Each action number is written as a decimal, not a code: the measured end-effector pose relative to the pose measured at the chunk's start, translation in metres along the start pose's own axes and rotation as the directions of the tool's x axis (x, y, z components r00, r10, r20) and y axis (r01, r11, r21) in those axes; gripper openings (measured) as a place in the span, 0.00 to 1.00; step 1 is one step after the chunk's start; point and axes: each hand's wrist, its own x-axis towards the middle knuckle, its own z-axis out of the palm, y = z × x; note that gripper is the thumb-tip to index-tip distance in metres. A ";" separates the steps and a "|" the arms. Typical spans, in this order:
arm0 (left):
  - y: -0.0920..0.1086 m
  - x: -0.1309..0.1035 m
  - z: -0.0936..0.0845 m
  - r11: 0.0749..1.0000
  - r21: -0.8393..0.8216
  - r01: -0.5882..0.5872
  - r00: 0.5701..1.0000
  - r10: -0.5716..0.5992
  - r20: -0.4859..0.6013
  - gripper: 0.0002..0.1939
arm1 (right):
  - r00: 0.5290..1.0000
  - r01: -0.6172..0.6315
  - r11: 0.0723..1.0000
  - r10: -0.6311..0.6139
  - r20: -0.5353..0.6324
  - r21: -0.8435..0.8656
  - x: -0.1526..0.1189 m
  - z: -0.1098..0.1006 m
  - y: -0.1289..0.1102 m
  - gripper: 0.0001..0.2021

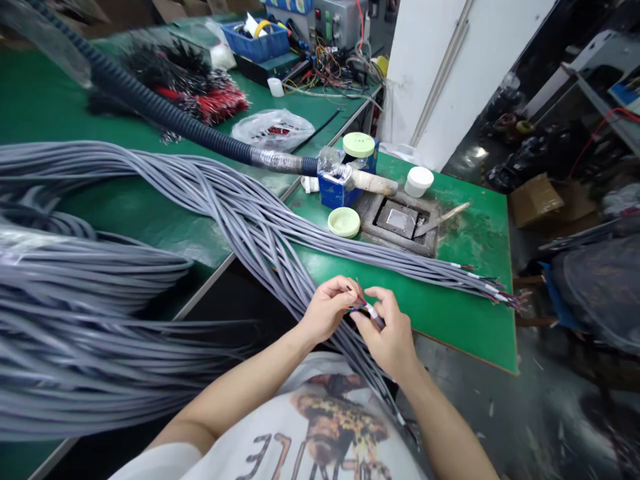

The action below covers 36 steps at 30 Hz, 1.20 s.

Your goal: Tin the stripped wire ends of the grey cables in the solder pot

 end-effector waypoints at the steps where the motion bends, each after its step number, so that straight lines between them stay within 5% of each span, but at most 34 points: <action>1: 0.001 -0.001 0.003 0.999 -0.046 0.023 1.000 -0.023 0.011 0.09 | 0.997 0.056 0.998 -0.058 -0.046 -0.041 0.003 0.001 0.002 0.12; 7: 0.003 -0.004 0.014 0.968 -0.229 0.098 0.995 -0.094 0.029 0.09 | 0.892 0.402 0.910 -0.413 -0.185 -0.099 0.020 0.004 0.011 0.11; 12: 0.007 -0.001 0.016 0.978 -0.032 -0.206 0.973 0.201 -0.108 0.09 | 0.838 0.477 0.879 -0.463 -0.289 -0.025 0.036 0.003 0.000 0.11; 15: 0.009 0.004 0.017 0.968 0.006 -0.251 0.955 0.249 -0.158 0.10 | 0.877 0.431 0.902 -0.414 -0.246 0.020 0.048 0.003 -0.010 0.08; 20: 0.011 0.016 0.020 0.976 -0.198 -0.093 0.988 0.066 -0.140 0.12 | 0.934 0.334 0.938 -0.315 -0.172 0.098 0.082 0.003 -0.023 0.06; 22: 0.015 0.019 0.015 0.991 -0.104 -0.086 0.992 0.075 -0.102 0.12 | 0.936 0.330 0.943 -0.321 -0.145 0.041 0.104 0.003 -0.025 0.09; 24: 0.019 0.020 0.006 0.971 0.169 -0.170 0.982 0.180 -0.047 0.11 | 0.933 0.341 0.939 -0.343 -0.108 -0.043 0.131 0.002 -0.023 0.12; 27: 0.024 0.018 -0.014 0.659 0.640 -0.397 0.905 0.398 0.151 0.08 | 0.931 0.352 0.919 -0.363 -0.032 -0.175 0.173 0.005 -0.016 0.11; 29: 0.023 0.016 -0.025 0.405 0.790 -0.460 0.858 0.432 0.278 0.08 | 0.939 0.336 0.897 -0.344 0.023 -0.288 0.196 0.011 -0.010 0.10; 33: 0.016 0.015 -0.035 0.078 0.871 -0.484 0.825 0.372 0.425 0.11 | 0.957 0.286 0.800 -0.260 0.125 -0.528 0.222 0.026 -0.002 0.12; 36: 0.011 0.017 -0.036 -0.050 0.865 -0.499 0.806 0.340 0.484 0.12 | 0.962 0.272 0.750 -0.228 0.149 -0.603 0.230 0.033 0.003 0.13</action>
